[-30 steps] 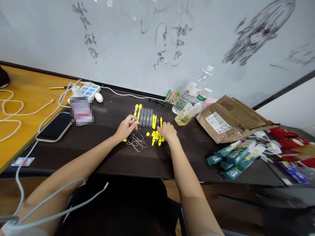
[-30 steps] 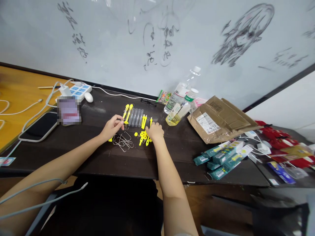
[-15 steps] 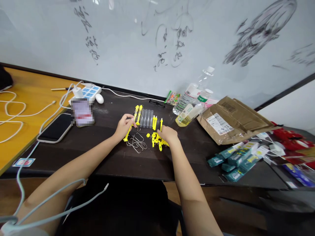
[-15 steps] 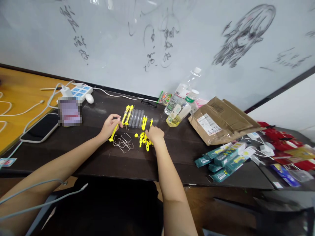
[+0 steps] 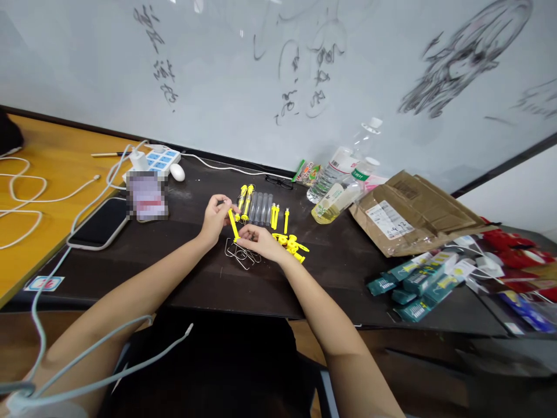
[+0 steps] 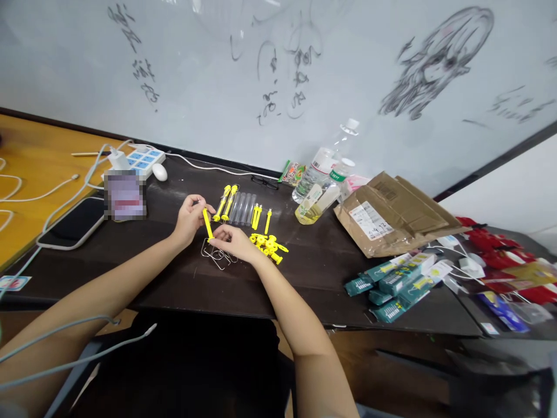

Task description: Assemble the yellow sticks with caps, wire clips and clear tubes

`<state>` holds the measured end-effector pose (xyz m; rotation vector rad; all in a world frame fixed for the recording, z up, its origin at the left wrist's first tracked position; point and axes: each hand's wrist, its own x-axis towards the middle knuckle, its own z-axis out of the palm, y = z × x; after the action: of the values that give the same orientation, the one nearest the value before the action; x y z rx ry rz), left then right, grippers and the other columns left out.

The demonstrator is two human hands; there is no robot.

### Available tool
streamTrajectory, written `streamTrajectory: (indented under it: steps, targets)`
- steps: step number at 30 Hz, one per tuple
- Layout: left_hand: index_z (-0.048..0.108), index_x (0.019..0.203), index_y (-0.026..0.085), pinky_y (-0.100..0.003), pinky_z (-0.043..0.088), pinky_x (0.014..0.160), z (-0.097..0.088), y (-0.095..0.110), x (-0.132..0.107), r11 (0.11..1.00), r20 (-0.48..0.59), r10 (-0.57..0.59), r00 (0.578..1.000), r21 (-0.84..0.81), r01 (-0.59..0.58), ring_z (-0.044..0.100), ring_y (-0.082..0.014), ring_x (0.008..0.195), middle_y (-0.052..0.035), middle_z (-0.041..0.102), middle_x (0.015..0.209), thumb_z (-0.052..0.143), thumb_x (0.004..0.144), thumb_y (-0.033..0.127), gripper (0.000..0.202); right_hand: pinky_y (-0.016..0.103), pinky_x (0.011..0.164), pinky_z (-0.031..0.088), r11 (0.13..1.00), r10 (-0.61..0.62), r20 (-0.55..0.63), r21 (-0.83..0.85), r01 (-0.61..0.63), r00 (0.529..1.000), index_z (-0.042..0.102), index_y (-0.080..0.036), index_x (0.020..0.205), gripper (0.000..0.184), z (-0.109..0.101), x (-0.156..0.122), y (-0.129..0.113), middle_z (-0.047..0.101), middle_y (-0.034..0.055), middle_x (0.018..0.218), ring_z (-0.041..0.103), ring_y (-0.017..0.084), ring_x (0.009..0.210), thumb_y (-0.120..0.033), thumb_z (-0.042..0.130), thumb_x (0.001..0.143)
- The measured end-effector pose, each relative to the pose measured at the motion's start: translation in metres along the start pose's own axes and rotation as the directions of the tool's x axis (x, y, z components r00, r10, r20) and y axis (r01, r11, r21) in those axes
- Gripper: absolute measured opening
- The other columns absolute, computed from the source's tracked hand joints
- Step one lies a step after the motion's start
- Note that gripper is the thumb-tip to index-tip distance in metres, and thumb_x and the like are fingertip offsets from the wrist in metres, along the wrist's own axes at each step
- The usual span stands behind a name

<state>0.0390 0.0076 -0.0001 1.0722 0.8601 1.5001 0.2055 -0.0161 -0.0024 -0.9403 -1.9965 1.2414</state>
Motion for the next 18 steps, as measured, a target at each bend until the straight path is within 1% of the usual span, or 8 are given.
streamTrajectory:
  steps: [3, 5, 7, 10, 12, 14, 16, 18]
  targets:
    - [0.036, 0.092, 0.022, -0.017, 0.047, 0.049, -0.003, -0.001, 0.003, 1.000, -0.044, 0.009, 0.999, -0.019, -0.010, 0.058, -0.0082, 0.054, 0.0026, 0.064, 0.073, 0.059, 0.082, 0.040, 0.030, 0.024, 0.059, 0.041, 0.995, 0.015, 0.017, 0.095, -0.017, 1.000, 0.059, -0.018, 0.081, 0.027, 0.001, 0.001, 0.006, 0.055, -0.0040, 0.066, 0.050, 0.009, 0.058, -0.042, 0.068, 0.074]
    - [0.035, 0.091, 0.023, -0.018, 0.049, 0.051, -0.004, -0.001, 0.004, 1.000, -0.054, 0.013, 0.998, -0.022, -0.014, 0.061, -0.0084, 0.057, 0.0031, 0.065, 0.074, 0.059, 0.082, 0.041, 0.032, 0.023, 0.057, 0.040, 0.993, 0.021, 0.003, 0.114, -0.021, 1.000, 0.057, -0.018, 0.075, 0.026, -0.003, 0.001, 0.008, 0.054, -0.0043, 0.064, 0.049, 0.009, 0.057, -0.041, 0.068, 0.073]
    - [0.034, 0.090, 0.022, -0.019, 0.052, 0.052, -0.004, -0.002, 0.005, 1.000, -0.067, 0.008, 0.998, -0.030, -0.010, 0.062, -0.0082, 0.058, 0.0036, 0.065, 0.074, 0.060, 0.081, 0.041, 0.033, 0.023, 0.055, 0.039, 0.991, 0.030, -0.054, 0.129, -0.023, 0.998, 0.054, -0.018, 0.072, 0.028, -0.007, 0.002, 0.008, 0.054, -0.0039, 0.065, 0.050, 0.009, 0.057, -0.042, 0.068, 0.074]
    - [0.035, 0.087, 0.022, -0.018, 0.053, 0.052, -0.004, -0.003, 0.006, 0.998, -0.118, -0.013, 0.993, -0.060, 0.006, 0.062, -0.0075, 0.057, 0.0048, 0.064, 0.073, 0.064, 0.079, 0.038, 0.034, 0.022, 0.053, 0.040, 0.979, 0.035, -0.156, 0.204, -0.002, 0.987, 0.050, -0.019, 0.074, 0.032, -0.009, 0.004, 0.006, 0.058, -0.0028, 0.069, 0.052, 0.009, 0.058, -0.045, 0.067, 0.074]
    - [0.036, 0.085, 0.021, -0.018, 0.052, 0.050, -0.004, -0.004, 0.006, 0.997, -0.145, -0.033, 0.989, -0.075, 0.022, 0.062, -0.0078, 0.056, 0.0050, 0.063, 0.072, 0.066, 0.076, 0.034, 0.034, 0.021, 0.053, 0.040, 0.966, 0.027, -0.196, 0.258, 0.025, 0.980, 0.047, -0.019, 0.076, 0.033, -0.010, 0.005, 0.004, 0.060, -0.0021, 0.071, 0.054, 0.009, 0.059, -0.047, 0.065, 0.075]
    - [0.039, 0.085, 0.020, -0.017, 0.050, 0.048, -0.003, -0.005, 0.006, 0.996, -0.147, -0.056, 0.988, -0.071, 0.046, 0.062, -0.0085, 0.058, 0.0038, 0.063, 0.074, 0.068, 0.073, 0.032, 0.033, 0.021, 0.053, 0.041, 0.958, 0.006, -0.226, 0.280, 0.060, 0.974, 0.045, -0.020, 0.076, 0.035, -0.011, 0.005, 0.002, 0.061, -0.0020, 0.070, 0.054, 0.008, 0.059, -0.049, 0.063, 0.078]
    - [0.044, 0.084, 0.019, -0.015, 0.045, 0.045, -0.004, -0.007, 0.006, 0.997, -0.130, -0.082, 0.988, -0.023, 0.079, 0.061, -0.0088, 0.058, 0.0022, 0.063, 0.075, 0.070, 0.071, 0.032, 0.031, 0.021, 0.052, 0.041, 0.955, -0.025, -0.263, 0.279, 0.101, 0.964, 0.044, -0.020, 0.076, 0.035, -0.012, 0.005, 0.001, 0.059, -0.0035, 0.064, 0.052, 0.008, 0.054, -0.051, 0.060, 0.080]
    - [0.051, 0.083, 0.017, -0.015, 0.040, 0.043, -0.004, -0.009, 0.007, 0.992, -0.104, -0.094, 0.990, 0.073, 0.102, 0.059, -0.0087, 0.057, 0.0012, 0.062, 0.074, 0.070, 0.069, 0.034, 0.029, 0.021, 0.051, 0.039, 0.953, -0.050, -0.293, 0.271, 0.133, 0.955, 0.047, -0.020, 0.079, 0.033, -0.014, 0.005, 0.000, 0.054, -0.0055, 0.057, 0.048, 0.008, 0.050, -0.052, 0.056, 0.083]
